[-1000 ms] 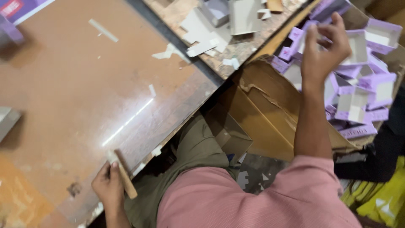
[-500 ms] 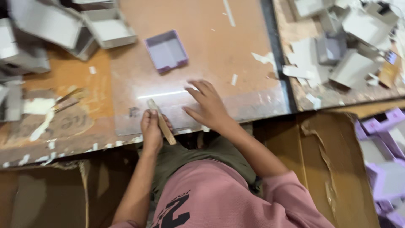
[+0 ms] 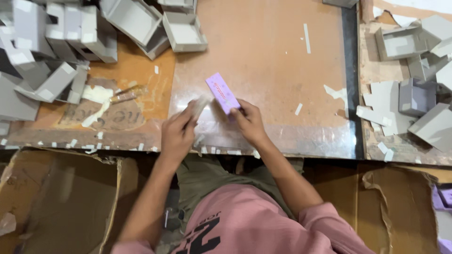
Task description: The person sits on the floor and repeatedly wipes the exterior and interior surfaces of small purple boxes using a small wooden block. They handle the boxes one at a time, turning them over to clean all sides before placing them into a cardboard container.
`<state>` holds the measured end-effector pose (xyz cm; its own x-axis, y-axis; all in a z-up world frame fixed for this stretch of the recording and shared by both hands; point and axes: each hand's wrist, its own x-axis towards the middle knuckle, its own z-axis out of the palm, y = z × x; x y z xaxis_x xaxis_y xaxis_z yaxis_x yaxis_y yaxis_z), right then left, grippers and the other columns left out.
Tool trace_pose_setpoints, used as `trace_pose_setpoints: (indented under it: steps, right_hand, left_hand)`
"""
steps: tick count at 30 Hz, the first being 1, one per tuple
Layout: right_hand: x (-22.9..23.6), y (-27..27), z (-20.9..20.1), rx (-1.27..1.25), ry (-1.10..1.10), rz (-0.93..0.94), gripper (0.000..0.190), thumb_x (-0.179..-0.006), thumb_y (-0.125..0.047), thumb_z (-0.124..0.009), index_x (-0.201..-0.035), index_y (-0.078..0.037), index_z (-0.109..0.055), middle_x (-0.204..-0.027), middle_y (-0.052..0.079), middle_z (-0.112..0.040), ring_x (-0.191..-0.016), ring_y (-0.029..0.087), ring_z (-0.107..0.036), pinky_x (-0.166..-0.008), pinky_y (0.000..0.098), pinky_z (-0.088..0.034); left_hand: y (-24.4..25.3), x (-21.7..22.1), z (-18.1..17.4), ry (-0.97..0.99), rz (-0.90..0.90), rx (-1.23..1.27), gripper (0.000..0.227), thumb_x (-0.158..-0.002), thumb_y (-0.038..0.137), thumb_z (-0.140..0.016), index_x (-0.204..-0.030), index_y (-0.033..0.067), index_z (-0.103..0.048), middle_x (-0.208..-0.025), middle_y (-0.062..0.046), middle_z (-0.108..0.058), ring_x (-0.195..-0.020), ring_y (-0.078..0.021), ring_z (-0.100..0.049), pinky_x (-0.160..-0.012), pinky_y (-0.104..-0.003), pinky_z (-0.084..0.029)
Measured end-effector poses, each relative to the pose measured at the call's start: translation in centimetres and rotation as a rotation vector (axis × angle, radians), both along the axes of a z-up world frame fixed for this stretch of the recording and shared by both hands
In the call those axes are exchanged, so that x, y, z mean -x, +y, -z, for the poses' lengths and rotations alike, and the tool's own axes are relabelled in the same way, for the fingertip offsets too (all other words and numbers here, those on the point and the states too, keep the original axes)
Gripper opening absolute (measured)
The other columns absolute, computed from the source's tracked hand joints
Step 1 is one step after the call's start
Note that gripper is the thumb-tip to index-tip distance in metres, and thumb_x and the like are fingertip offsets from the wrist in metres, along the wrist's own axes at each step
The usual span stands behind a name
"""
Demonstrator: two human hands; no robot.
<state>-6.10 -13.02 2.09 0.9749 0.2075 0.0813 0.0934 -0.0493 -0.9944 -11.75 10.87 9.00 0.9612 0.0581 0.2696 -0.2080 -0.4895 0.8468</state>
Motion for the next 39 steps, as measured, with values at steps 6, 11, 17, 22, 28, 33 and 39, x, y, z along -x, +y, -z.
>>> trace_pose_setpoints:
  steps: [6, 11, 17, 22, 28, 33, 39]
  right_hand:
    - [6.4, -3.9, 2.0, -0.340, 0.180, 0.096, 0.027, -0.108, -0.017, -0.066, -0.120, 0.007, -0.069, -0.105, 0.004, -0.073, -0.095, 0.011, -0.063, -0.088, 0.0297, -0.051]
    - [6.9, -4.3, 2.9, -0.397, 0.187, 0.167, 0.037, -0.098, -0.024, -0.071, -0.126, 0.001, -0.067, -0.114, 0.003, -0.071, -0.105, 0.010, -0.061, -0.099, 0.0288, -0.046]
    - [7.9, -5.1, 2.1, -0.400, 0.259, 0.074, 0.034, -0.105, -0.016, -0.069, -0.131, 0.006, -0.063, -0.123, 0.009, -0.068, -0.112, 0.015, -0.060, -0.104, 0.0331, -0.045]
    - [7.3, -5.6, 0.9, -0.108, 0.092, 0.005, 0.038, -0.100, -0.015, -0.067, -0.132, 0.002, -0.058, -0.127, 0.009, -0.066, -0.120, 0.016, -0.061, -0.108, 0.0342, -0.045]
    - [6.9, -5.0, 1.1, -0.164, 0.134, 0.061, 0.030, -0.107, -0.022, -0.059, -0.128, -0.001, -0.059, -0.115, 0.005, -0.069, -0.107, 0.012, -0.063, -0.096, 0.0300, -0.051]
    - [7.8, -4.1, 1.0, -0.194, 0.101, 0.083, 0.029, -0.110, -0.023, -0.059, -0.125, 0.002, -0.062, -0.110, 0.004, -0.069, -0.101, 0.010, -0.060, -0.092, 0.0280, -0.049]
    - [8.1, -3.6, 1.3, -0.227, 0.175, 0.169, 0.030, -0.105, -0.023, -0.062, -0.125, 0.000, -0.063, -0.105, 0.003, -0.070, -0.094, 0.010, -0.062, -0.085, 0.0269, -0.051]
  left_hand:
    - [-6.9, -2.7, -1.6, -0.006, 0.516, -0.469, 0.047, -0.089, 0.014, -0.059, -0.134, 0.0227, -0.068, -0.090, -0.012, -0.073, -0.076, -0.0334, -0.070, -0.062, -0.046, -0.054]
    - [-8.5, -5.7, -2.4, -0.022, 0.429, -0.681, 0.050, -0.090, 0.017, -0.060, -0.139, 0.0250, -0.064, -0.093, -0.014, -0.071, -0.070, -0.0306, -0.071, -0.057, -0.045, -0.054]
    - [-5.7, -8.8, -3.3, 0.015, 0.160, -0.592, 0.015, -0.109, 0.027, -0.063, -0.104, 0.0194, -0.075, -0.085, -0.011, -0.073, -0.079, -0.0305, -0.070, -0.067, -0.046, -0.053]
    - [-7.4, -5.5, -1.1, 0.025, 0.448, -0.360, 0.035, -0.091, 0.017, -0.064, -0.124, 0.0233, -0.073, -0.085, -0.007, -0.074, -0.073, -0.0296, -0.070, -0.062, -0.044, -0.053]
    - [-7.9, -3.5, -2.7, -0.061, 0.610, -0.410, 0.049, -0.086, 0.012, -0.063, -0.134, 0.0230, -0.070, -0.084, -0.008, -0.072, -0.070, -0.0292, -0.070, -0.059, -0.043, -0.053]
    - [-8.2, -3.0, -5.2, -0.141, 0.421, -0.300, 0.048, -0.088, 0.012, -0.063, -0.136, 0.0175, -0.068, -0.084, -0.009, -0.070, -0.068, -0.0271, -0.069, -0.058, -0.041, -0.054]
    - [-7.7, -3.0, -4.7, 0.019, 0.445, -0.184, 0.045, -0.096, 0.012, -0.063, -0.140, 0.0184, -0.065, -0.078, -0.009, -0.068, -0.058, -0.0245, -0.066, -0.056, -0.041, -0.054]
